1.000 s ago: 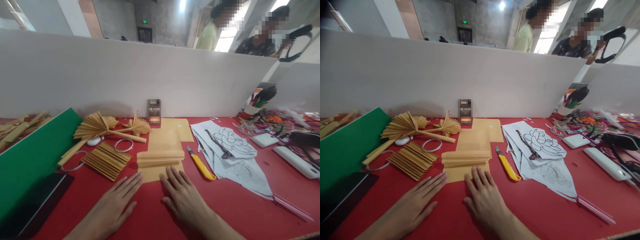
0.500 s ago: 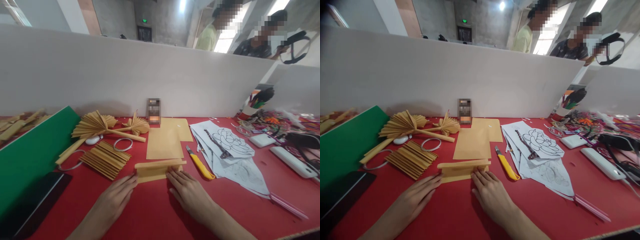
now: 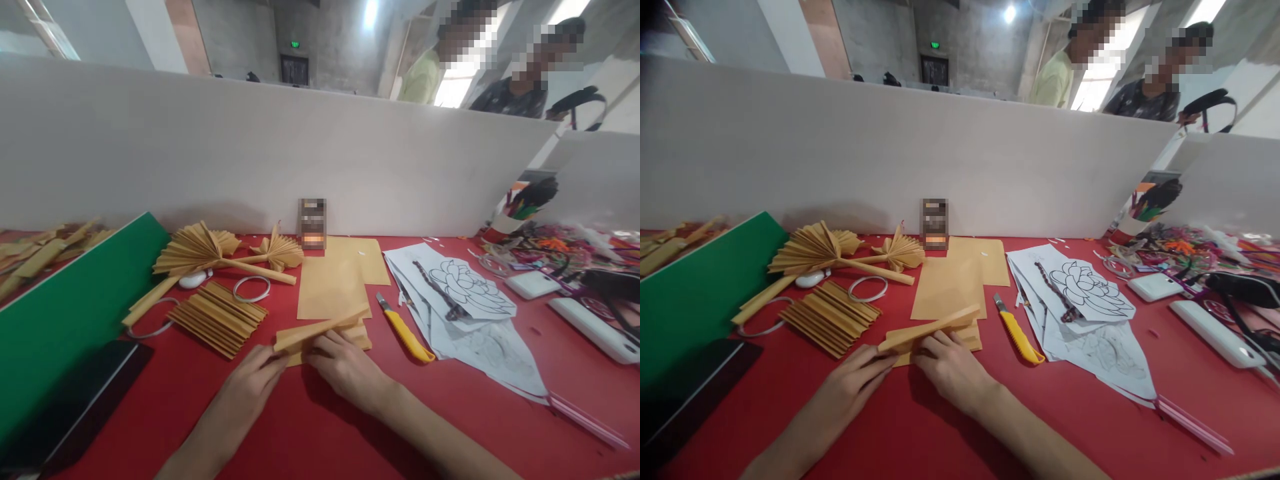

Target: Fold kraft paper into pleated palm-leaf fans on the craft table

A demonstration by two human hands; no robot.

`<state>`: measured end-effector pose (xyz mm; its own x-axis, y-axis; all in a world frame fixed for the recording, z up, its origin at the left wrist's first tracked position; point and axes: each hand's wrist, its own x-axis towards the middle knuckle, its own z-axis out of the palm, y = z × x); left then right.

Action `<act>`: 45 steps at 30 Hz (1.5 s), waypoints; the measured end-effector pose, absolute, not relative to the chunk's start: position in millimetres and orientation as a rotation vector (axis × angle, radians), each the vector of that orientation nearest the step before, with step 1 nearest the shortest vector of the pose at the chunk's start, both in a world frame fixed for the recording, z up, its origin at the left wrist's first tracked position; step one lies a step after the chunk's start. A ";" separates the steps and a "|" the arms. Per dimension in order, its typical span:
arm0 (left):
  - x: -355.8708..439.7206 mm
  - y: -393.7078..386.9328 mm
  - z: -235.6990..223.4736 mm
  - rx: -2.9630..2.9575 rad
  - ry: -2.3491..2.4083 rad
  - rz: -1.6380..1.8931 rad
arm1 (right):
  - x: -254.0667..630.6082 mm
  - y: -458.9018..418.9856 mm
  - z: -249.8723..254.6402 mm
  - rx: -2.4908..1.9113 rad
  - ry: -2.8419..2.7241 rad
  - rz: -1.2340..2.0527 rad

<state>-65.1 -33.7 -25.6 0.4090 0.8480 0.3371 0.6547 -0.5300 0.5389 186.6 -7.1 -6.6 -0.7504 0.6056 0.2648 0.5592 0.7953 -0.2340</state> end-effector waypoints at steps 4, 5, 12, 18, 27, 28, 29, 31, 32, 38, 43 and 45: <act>-64.2 -40.1 -26.1 2.348 1.304 0.767 | 187.7 -6.7 -8.7 -0.872 -2.622 0.273; -64.7 -41.0 -26.3 2.352 1.302 0.748 | 188.3 -6.4 -8.3 -0.867 -2.611 0.300; -70.6 -44.2 -29.4 2.401 1.273 0.658 | 191.9 -4.2 -5.2 -0.824 -2.546 0.451; -72.8 -46.0 -32.8 2.545 1.251 0.713 | 193.5 -8.0 -3.4 -0.877 -2.612 0.461; -92.3 -49.8 -49.0 2.794 1.233 0.741 | 195.8 -9.4 -0.8 -0.844 -2.775 0.266; -92.8 -50.0 -49.4 2.815 1.223 0.754 | 194.6 -10.0 -0.7 -0.846 -2.774 0.243; -92.5 -49.9 -49.3 2.828 1.218 0.762 | 193.6 -10.8 -0.5 -0.850 -2.775 0.214; -90.4 -49.0 -48.2 2.843 1.238 0.759 | 193.6 -13.0 0.3 -0.861 -2.798 0.140; -89.7 -48.4 -47.6 2.861 1.245 0.751 | 195.3 -14.1 0.9 -0.861 -2.815 0.101; -100.5 -49.6 -51.1 3.079 1.162 0.749 | 225.8 -16.3 3.2 -0.813 -2.814 -0.111; -87.8 -57.3 -53.6 3.105 1.329 0.711 | 236.5 -15.3 -1.9 -0.752 -2.820 -0.332; -70.3 -56.3 -51.5 3.072 1.383 0.749 | 233.3 -14.0 -2.2 -0.746 -2.810 -0.345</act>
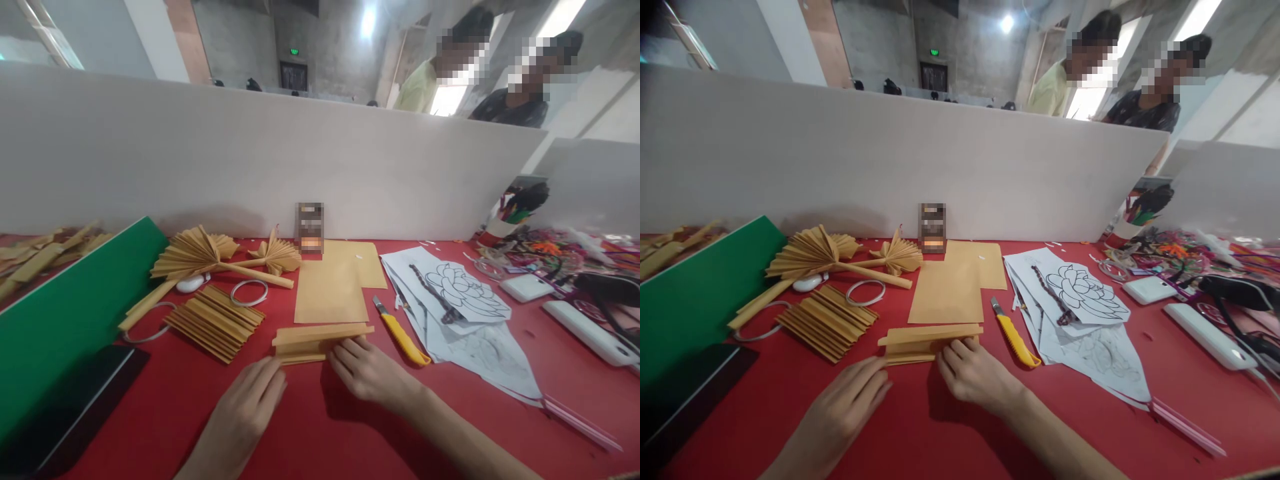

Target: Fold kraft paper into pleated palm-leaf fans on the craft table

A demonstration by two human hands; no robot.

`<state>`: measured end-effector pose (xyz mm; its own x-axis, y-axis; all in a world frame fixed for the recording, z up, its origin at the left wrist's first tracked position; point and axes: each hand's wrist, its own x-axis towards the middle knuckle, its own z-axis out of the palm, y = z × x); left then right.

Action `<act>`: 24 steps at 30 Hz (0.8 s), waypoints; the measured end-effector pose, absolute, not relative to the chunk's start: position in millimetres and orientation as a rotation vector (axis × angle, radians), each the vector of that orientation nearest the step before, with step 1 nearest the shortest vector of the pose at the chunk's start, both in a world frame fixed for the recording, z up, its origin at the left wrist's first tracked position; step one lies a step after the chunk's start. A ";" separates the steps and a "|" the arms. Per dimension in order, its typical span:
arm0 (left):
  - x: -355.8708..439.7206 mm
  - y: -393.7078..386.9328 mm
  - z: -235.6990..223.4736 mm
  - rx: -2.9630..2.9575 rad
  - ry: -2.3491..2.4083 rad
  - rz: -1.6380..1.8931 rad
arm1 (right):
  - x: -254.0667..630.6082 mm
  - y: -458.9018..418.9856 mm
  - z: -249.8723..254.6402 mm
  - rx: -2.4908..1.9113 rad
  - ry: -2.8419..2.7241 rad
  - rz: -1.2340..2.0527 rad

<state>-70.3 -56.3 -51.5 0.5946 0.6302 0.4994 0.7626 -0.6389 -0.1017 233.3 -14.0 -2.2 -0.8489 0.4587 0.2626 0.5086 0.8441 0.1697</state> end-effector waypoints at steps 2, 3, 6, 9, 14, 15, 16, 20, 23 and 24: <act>-51.8 -50.3 -47.5 -2.534 -1.177 -0.619 | 229.5 -11.2 -1.2 -0.766 -2.793 -0.337; -43.7 -45.2 -44.7 -2.555 -1.202 -0.608 | 228.0 -9.1 -0.8 -0.783 -2.783 -0.334; -27.2 -25.0 -33.6 -2.666 -1.271 -0.502 | 225.4 -0.6 -3.1 -0.863 -2.753 -0.315; -20.5 -7.7 -17.3 -2.770 -1.320 -0.364 | 224.6 5.2 -5.9 -0.925 -2.727 -0.244; -26.4 -21.9 38.6 -3.006 -1.639 -0.491 | 232.7 -16.7 41.1 -1.145 -2.560 0.382; -30.2 -30.5 53.2 -3.128 -1.750 -0.593 | 236.8 -24.2 58.6 -1.178 -2.473 0.683; -34.4 -38.9 67.2 -3.308 -1.854 -0.637 | 241.4 -30.5 75.6 -1.165 -2.385 1.012; -43.9 -46.1 94.5 -3.773 -2.189 -0.534 | 254.0 -29.4 103.8 -1.064 -2.075 1.898; -38.7 -20.1 74.5 -3.674 -2.140 -0.636 | 250.3 -8.0 71.9 -1.159 -2.110 1.557; -36.0 -10.1 63.2 -3.528 -2.121 -0.670 | 247.5 -1.7 56.8 -1.230 -2.167 1.327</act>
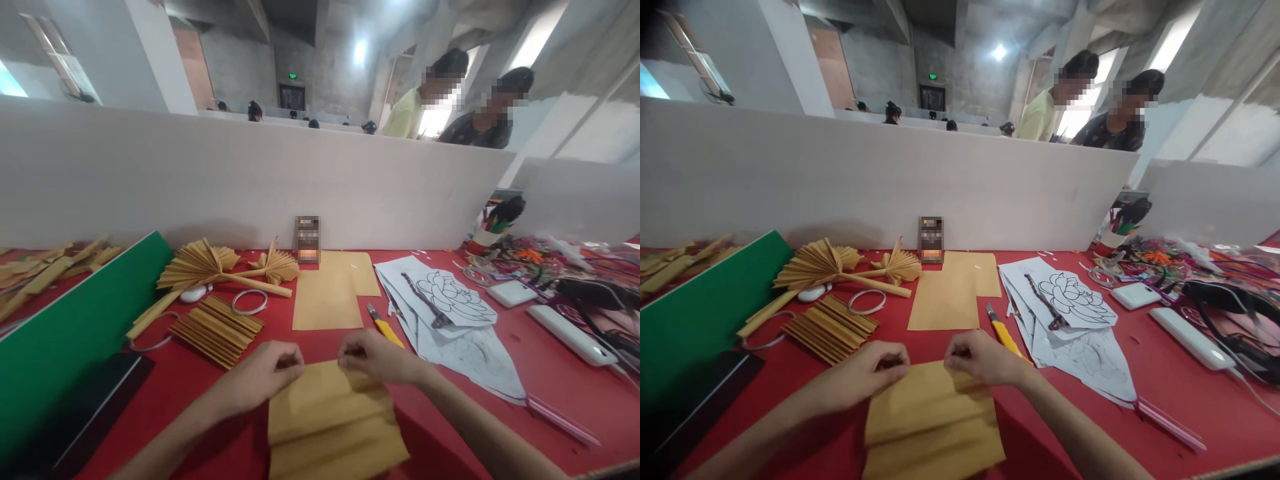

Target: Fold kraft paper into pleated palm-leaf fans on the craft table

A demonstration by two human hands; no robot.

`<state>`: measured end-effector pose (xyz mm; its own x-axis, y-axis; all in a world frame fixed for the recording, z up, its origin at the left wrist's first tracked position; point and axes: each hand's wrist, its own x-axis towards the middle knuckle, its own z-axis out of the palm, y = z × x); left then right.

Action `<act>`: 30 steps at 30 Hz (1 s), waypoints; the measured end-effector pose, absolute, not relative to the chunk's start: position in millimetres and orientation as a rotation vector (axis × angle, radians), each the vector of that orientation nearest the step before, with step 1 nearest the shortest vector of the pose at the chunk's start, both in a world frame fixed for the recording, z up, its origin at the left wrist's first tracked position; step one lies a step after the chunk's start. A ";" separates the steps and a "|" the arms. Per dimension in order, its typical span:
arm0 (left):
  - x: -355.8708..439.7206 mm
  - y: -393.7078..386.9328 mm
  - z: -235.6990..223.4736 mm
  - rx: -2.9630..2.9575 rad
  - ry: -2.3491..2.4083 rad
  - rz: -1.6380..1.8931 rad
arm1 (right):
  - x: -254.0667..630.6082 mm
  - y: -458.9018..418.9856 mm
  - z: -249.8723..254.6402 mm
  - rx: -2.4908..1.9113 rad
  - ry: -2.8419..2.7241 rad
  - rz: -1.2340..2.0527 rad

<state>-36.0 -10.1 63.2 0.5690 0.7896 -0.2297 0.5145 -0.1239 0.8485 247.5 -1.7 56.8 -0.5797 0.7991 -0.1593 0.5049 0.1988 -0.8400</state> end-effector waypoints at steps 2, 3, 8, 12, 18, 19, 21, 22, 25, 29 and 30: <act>-31.7 5.1 39.8 1.987 1.170 0.401 | 242.9 5.8 28.8 -1.330 -2.256 0.925; -30.5 9.1 29.3 2.075 1.209 0.431 | 241.7 6.8 17.5 -1.330 -2.306 0.746; -33.5 -0.4 -3.1 2.453 1.214 0.435 | 249.0 -1.1 -9.0 -1.079 -2.526 0.058; -39.2 -14.8 -12.9 2.884 1.166 0.431 | 257.0 -8.6 -14.2 -0.946 -2.594 -0.296; -40.1 -23.8 -16.0 3.350 0.981 0.641 | 258.1 -22.7 -13.7 -0.833 -2.602 -0.542; -39.3 -25.5 -16.9 3.368 0.980 0.676 | 257.6 -25.0 -12.7 -0.821 -2.603 -0.542; -37.3 -29.7 -19.4 3.380 0.990 0.759 | 256.4 -28.5 -10.7 -0.804 -2.609 -0.530; -36.3 -31.7 -20.8 3.381 0.996 0.787 | 255.6 -29.8 -9.8 -0.796 -2.613 -0.527; -34.4 -36.2 -24.1 3.396 0.977 0.793 | 253.4 -32.5 -8.1 -0.782 -2.614 -0.562; -34.0 -38.4 -27.1 3.415 0.953 0.730 | 252.9 -35.3 -7.7 -0.753 -2.642 -0.601; -34.1 -39.1 -28.6 3.412 0.960 0.725 | 253.3 -35.8 -7.7 -0.747 -2.653 -0.601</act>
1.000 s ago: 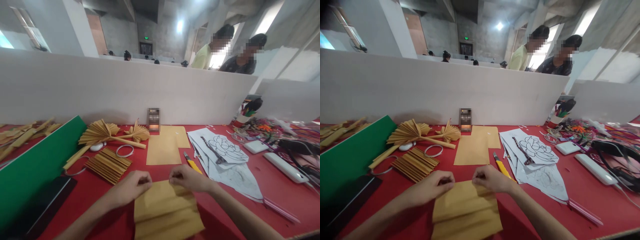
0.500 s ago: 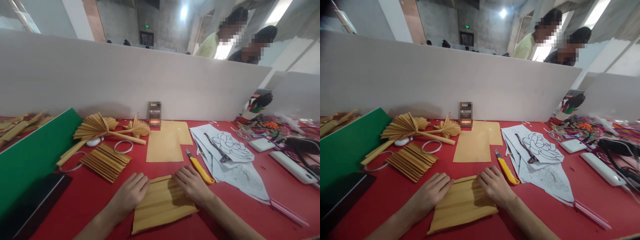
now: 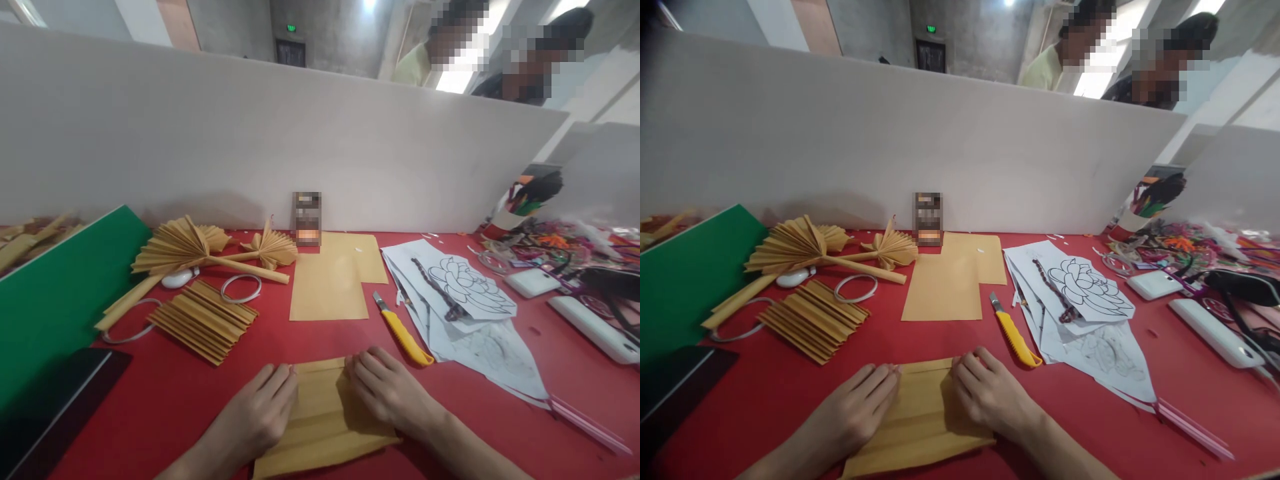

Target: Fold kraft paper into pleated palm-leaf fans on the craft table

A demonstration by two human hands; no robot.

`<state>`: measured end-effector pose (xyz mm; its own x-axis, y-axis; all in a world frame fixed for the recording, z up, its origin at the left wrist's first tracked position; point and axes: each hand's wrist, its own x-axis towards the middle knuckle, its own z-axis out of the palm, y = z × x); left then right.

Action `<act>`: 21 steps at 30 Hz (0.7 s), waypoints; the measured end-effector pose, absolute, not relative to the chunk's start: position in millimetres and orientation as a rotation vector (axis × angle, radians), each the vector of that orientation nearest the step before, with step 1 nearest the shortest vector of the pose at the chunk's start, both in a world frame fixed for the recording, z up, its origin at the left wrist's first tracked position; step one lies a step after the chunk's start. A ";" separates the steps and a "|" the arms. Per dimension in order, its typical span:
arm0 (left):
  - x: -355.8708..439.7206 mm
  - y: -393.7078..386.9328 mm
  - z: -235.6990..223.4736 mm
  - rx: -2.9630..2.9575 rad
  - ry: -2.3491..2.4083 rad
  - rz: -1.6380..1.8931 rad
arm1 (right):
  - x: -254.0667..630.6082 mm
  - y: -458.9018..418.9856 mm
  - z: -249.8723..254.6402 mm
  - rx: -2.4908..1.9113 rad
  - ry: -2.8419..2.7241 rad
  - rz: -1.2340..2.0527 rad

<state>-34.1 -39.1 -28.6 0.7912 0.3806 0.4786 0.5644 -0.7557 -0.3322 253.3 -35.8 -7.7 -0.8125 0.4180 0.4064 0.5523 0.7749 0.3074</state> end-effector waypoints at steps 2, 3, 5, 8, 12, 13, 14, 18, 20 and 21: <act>-34.5 -41.2 -33.0 -2.499 -0.743 -0.555 | 254.3 -36.6 -7.9 -0.741 -2.671 -0.596; -34.9 -42.7 -35.8 -2.485 -0.774 -0.570 | 254.7 -36.7 -8.0 -0.739 -2.680 -0.591; -36.1 -45.9 -41.7 -2.452 -0.858 -0.578 | 255.5 -36.8 -8.3 -0.749 -2.689 -0.591; -38.3 -49.6 -47.8 -2.435 -0.931 -0.529 | 256.3 -36.9 -8.7 -0.767 -2.699 -0.599; -40.4 -50.2 -49.4 -2.436 -0.928 -0.514 | 257.2 -37.1 -9.1 -0.780 -2.696 -0.558; -40.9 -49.8 -49.0 -2.433 -0.930 -0.518 | 257.4 -37.2 -9.1 -0.786 -2.692 -0.549; -41.4 -49.2 -48.2 -2.437 -0.923 -0.514 | 257.6 -37.2 -8.9 -0.795 -2.690 -0.539; -43.7 -46.1 -40.7 -2.503 -0.873 -0.447 | 258.2 -37.7 -6.7 -0.843 -2.669 -0.467; -43.9 -44.8 -34.7 -2.526 -0.871 -0.429 | 258.3 -38.8 -5.4 -0.859 -2.651 -0.430; -43.5 -44.2 -31.6 -2.536 -0.877 -0.426 | 258.3 -39.5 -5.0 -0.863 -2.644 -0.418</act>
<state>-43.5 -44.2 -31.6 0.7538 0.5116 0.4124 0.6405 -0.7121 -0.2876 258.3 -39.5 -5.0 -0.7631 0.5134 0.3926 0.6095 0.7737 0.1730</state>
